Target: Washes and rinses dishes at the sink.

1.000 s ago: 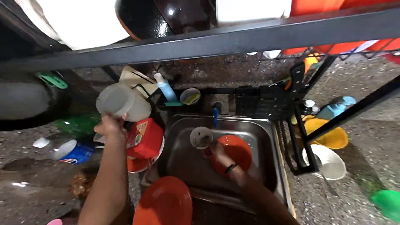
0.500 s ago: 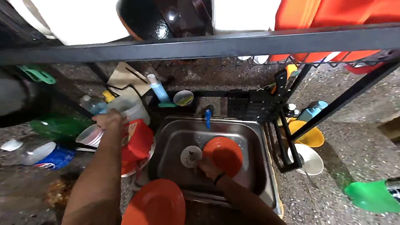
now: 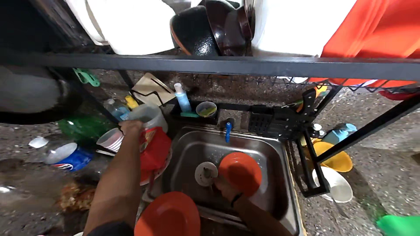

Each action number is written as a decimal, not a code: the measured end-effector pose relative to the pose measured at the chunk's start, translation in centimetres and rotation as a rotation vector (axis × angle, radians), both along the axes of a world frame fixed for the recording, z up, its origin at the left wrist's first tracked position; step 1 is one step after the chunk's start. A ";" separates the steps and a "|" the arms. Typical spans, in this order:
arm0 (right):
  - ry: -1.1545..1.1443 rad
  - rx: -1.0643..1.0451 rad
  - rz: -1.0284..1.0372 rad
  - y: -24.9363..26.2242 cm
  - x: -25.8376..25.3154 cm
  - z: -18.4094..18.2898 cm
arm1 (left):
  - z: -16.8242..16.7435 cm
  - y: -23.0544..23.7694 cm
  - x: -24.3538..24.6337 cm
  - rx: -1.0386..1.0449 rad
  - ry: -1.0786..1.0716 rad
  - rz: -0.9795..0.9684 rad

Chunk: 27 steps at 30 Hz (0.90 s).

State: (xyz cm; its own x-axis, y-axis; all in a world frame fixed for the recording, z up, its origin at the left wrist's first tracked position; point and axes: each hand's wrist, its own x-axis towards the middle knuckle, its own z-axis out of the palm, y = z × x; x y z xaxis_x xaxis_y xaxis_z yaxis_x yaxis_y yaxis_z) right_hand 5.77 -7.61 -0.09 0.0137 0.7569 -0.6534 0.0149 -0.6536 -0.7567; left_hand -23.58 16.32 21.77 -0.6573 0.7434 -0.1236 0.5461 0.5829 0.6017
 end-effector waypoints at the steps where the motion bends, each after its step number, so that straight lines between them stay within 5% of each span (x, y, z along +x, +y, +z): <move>1: 0.003 -0.009 -0.006 0.1 0.0 -0.1 | -0.3 0.0 0.0 -0.014 0.022 -0.026; 7: -0.014 -0.008 -0.001 0.0 -0.2 -0.4 | -1.6 0.1 -0.6 -0.200 0.265 -0.199; 15: -0.057 -0.052 0.198 -0.8 2.3 2.8 | -1.5 0.5 -1.0 -0.104 0.155 -0.092; 21: -0.006 -0.056 0.086 -2.5 4.3 5.4 | 0.8 -1.1 0.4 0.067 0.034 -0.083; 27: -0.099 0.042 0.059 -4.3 7.5 7.8 | 4.8 -8.3 6.4 0.265 0.301 -0.512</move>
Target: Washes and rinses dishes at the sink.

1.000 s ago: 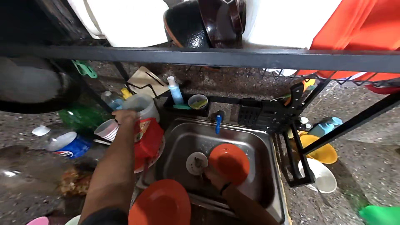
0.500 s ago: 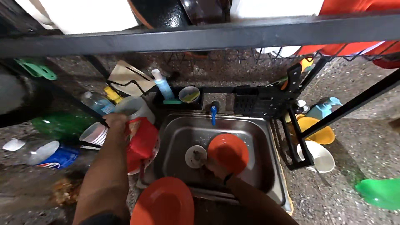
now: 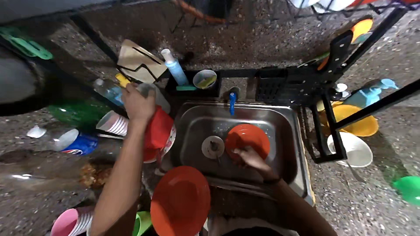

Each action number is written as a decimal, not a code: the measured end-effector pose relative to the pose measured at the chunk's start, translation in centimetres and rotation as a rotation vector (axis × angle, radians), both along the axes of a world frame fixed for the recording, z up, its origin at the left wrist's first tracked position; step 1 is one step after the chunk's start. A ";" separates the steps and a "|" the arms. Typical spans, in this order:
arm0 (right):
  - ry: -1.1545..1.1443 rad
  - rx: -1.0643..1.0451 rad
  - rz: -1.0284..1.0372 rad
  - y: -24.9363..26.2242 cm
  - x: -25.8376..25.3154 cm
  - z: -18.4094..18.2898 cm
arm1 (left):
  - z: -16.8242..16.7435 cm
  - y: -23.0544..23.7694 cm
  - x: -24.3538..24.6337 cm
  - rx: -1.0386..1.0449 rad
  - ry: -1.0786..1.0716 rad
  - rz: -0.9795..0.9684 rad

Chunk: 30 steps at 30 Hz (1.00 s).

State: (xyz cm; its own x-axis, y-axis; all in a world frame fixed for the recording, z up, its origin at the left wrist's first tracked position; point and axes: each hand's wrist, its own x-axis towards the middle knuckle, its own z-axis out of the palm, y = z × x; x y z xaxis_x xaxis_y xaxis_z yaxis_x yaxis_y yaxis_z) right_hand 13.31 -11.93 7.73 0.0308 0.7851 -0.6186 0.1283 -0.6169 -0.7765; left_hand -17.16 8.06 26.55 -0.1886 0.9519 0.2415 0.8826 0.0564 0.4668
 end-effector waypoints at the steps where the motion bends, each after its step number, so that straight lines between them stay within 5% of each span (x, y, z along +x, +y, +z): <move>1: -0.032 0.050 -0.002 -0.5 0.9 -0.1 | 0.1 -1.8 2.0 0.003 0.081 -0.050; 4: -0.129 0.165 0.040 -3.1 3.9 -0.9 | -2.5 -7.2 8.9 -0.163 0.215 -0.155; 7: -0.106 0.290 0.028 -7.5 6.5 -1.3 | -7.0 -8.5 14.4 -0.313 0.099 -0.341; 11: -0.096 0.548 -0.271 -14.4 7.4 -2.1 | -12.4 -8.4 20.8 -0.174 -0.222 -0.551; 16: -0.091 0.604 -0.501 -18.1 6.9 -2.9 | -12.8 -9.3 25.0 -0.139 -0.440 -0.472; 23: -0.265 0.566 -0.394 -17.2 5.7 -2.9 | -12.9 -8.6 25.5 -0.144 0.078 -0.532; 30: -0.454 0.590 -0.323 -16.0 5.1 -3.2 | -17.0 -7.3 27.2 -0.132 0.290 -0.415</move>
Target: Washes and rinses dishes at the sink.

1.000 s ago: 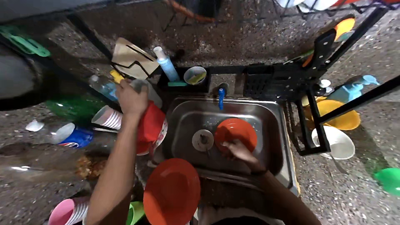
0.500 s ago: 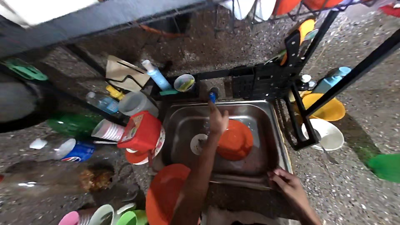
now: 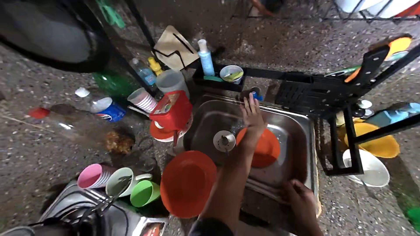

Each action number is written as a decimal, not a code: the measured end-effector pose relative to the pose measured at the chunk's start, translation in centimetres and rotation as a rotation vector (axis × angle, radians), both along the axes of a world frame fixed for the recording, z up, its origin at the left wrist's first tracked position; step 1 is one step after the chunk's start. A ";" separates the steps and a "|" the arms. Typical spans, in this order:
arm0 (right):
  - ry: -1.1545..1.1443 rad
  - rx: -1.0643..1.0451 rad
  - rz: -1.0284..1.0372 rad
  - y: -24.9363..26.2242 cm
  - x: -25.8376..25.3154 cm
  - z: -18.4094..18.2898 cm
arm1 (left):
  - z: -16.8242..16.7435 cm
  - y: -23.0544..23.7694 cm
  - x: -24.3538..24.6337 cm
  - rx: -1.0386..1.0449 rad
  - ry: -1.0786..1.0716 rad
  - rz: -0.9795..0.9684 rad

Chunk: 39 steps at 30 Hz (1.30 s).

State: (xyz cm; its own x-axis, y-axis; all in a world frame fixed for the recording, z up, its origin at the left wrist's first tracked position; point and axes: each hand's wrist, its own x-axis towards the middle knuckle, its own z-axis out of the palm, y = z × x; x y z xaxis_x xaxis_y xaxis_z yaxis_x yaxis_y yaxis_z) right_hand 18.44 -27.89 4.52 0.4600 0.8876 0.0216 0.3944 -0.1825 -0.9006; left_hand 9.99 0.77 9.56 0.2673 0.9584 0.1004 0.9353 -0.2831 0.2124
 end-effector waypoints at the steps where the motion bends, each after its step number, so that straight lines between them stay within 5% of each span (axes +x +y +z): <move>1: -0.032 -0.024 0.014 0.3 -0.1 0.2 | -0.4 0.1 0.2 -0.032 -0.006 -0.014; 6: -0.016 -0.046 0.023 2.2 -0.9 1.7 | 0.7 -1.4 -1.0 -0.049 -0.211 -0.071; 10: -0.079 -0.029 0.076 2.5 -1.8 0.3 | -0.3 -4.5 -4.3 -0.143 -0.377 0.151; 12: -0.181 -0.048 0.123 2.1 -2.1 0.0 | -2.0 -4.9 -5.9 -0.326 -0.342 0.248; 15: -0.193 -0.127 0.195 2.6 -1.4 0.0 | -5.4 -4.4 -7.7 -0.422 -0.119 0.124; 22: -0.104 -0.722 0.301 9.3 2.4 2.3 | -7.7 -5.5 -6.2 -0.301 -0.043 0.043; 29: 0.180 -0.709 0.026 16.2 3.9 -2.9 | -8.9 -6.3 -6.8 -0.328 -0.181 0.104; 34: 0.328 -0.467 -0.074 16.1 5.0 -1.5 | -9.5 -5.8 -7.7 -0.205 -0.590 0.194; 39: 0.541 -0.341 -0.163 16.0 4.7 -1.1 | -9.4 -5.4 -7.7 -0.171 -0.682 0.279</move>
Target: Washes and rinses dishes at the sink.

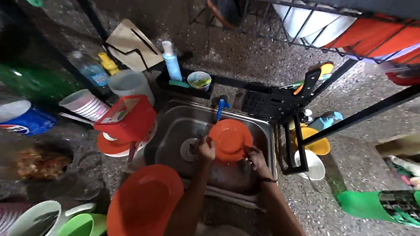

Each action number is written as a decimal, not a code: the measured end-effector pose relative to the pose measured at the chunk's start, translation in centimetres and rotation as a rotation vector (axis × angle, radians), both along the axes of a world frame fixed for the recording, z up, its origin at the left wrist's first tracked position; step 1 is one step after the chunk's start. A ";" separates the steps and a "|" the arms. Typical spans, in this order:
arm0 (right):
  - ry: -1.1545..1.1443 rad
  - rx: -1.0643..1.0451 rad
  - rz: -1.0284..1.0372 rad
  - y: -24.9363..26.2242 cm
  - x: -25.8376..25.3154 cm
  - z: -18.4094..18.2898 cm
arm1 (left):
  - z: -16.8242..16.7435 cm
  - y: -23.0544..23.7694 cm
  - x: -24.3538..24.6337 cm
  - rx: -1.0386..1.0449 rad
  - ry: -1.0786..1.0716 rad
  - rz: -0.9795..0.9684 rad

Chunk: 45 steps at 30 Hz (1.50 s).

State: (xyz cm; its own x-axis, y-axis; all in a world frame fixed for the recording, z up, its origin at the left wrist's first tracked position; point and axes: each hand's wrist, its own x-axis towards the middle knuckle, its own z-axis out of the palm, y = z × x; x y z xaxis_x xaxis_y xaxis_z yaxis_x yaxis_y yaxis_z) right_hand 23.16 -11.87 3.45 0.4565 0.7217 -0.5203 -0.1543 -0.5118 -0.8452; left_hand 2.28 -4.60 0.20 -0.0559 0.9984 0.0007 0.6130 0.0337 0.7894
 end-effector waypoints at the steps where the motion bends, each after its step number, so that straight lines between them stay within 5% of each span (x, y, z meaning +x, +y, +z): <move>1: 0.039 0.028 -0.021 0.0 -0.1 0.0 | 0.3 -0.1 0.2 -0.002 -0.008 0.012; 6: 0.130 0.149 -0.137 0.1 -0.5 -0.3 | -0.6 0.4 0.4 0.041 -0.006 -0.051; 13: -0.037 0.272 -0.202 -1.9 -0.9 -1.1 | 0.4 0.2 1.0 -0.218 -0.142 -0.297; 25: 0.135 0.155 -0.048 -3.0 -2.1 -1.3 | -0.7 1.9 0.3 -0.410 -0.833 0.006; 33: -0.013 0.252 -0.112 -3.3 -1.8 -1.7 | -0.4 1.6 0.6 -0.577 -0.627 -0.113; 40: -0.158 0.419 -0.091 -3.4 -2.0 -1.9 | -0.3 2.1 0.8 -0.531 -0.915 -0.058; 45: -0.017 0.341 -0.061 -3.3 -1.8 -1.6 | -0.8 2.4 0.3 -0.505 -0.938 -0.065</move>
